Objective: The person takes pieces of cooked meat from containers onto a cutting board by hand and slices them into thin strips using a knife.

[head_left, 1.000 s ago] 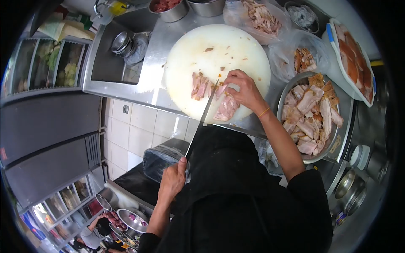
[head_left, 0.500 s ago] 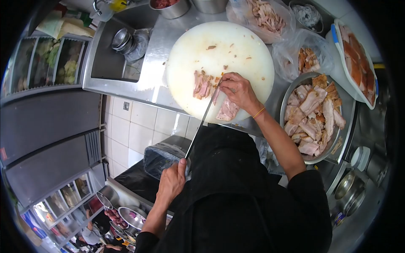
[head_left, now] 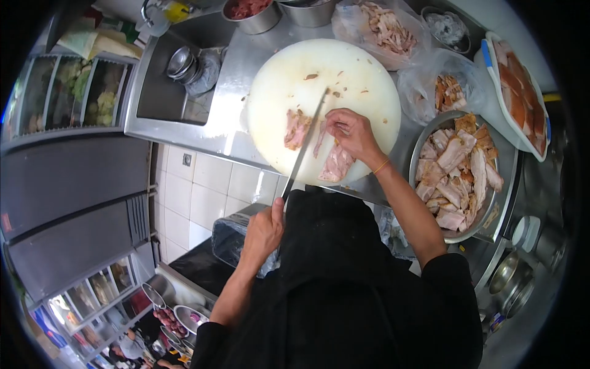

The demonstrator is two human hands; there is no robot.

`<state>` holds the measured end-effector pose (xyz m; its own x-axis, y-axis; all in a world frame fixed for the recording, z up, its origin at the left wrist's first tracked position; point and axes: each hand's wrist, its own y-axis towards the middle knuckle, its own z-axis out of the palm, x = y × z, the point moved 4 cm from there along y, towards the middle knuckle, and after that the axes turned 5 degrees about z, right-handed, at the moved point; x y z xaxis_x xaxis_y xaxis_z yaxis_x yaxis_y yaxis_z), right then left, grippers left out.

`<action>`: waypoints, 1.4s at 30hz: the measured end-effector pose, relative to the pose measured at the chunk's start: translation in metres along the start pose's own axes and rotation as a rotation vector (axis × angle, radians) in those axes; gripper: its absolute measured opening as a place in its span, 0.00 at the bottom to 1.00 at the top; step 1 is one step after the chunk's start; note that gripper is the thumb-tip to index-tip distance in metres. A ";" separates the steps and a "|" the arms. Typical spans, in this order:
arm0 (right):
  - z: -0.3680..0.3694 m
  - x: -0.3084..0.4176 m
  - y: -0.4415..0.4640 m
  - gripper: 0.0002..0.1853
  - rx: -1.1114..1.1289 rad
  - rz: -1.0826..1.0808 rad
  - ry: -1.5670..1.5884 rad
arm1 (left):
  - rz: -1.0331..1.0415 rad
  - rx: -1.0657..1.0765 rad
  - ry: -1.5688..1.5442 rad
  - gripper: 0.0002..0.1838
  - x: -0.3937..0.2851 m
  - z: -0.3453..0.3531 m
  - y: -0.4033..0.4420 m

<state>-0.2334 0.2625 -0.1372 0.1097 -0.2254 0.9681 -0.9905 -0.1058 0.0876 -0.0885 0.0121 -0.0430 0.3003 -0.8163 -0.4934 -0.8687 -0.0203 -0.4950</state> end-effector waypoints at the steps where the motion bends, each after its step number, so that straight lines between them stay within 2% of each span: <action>1: -0.004 0.000 -0.005 0.07 -0.064 0.045 0.054 | 0.005 -0.022 -0.017 0.36 -0.001 -0.003 -0.009; 2: -0.007 0.000 -0.012 0.09 -0.125 0.092 0.107 | 0.007 -0.043 -0.037 0.36 -0.002 -0.005 -0.017; 5: -0.020 0.043 -0.045 0.17 -0.088 -0.188 -0.306 | -0.043 0.033 -0.013 0.36 -0.003 -0.006 -0.030; 9: -0.007 0.051 -0.073 0.25 0.000 -0.188 -0.488 | -0.043 0.098 0.039 0.37 0.011 0.007 -0.031; 15: -0.015 0.038 -0.068 0.26 -0.079 -0.175 -0.413 | -0.100 0.051 0.026 0.36 0.009 -0.002 -0.036; 18: -0.018 0.048 -0.070 0.25 -0.059 -0.197 -0.377 | -0.086 0.067 0.007 0.36 0.000 -0.005 -0.045; 24: -0.005 0.027 -0.074 0.20 -0.256 -0.165 -0.397 | -0.097 0.115 0.067 0.34 -0.009 -0.004 -0.061; 36: -0.001 0.029 -0.067 0.17 -0.314 -0.162 -0.408 | -0.146 0.186 0.268 0.32 -0.007 -0.011 -0.084; 42: 0.003 0.030 -0.064 0.13 -0.282 -0.176 -0.414 | 0.025 0.155 0.155 0.34 -0.016 0.032 -0.017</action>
<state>-0.1666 0.2597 -0.1144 0.2432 -0.5969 0.7645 -0.9317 0.0754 0.3553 -0.0660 0.0438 -0.0501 0.2046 -0.8946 -0.3972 -0.8005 0.0805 -0.5938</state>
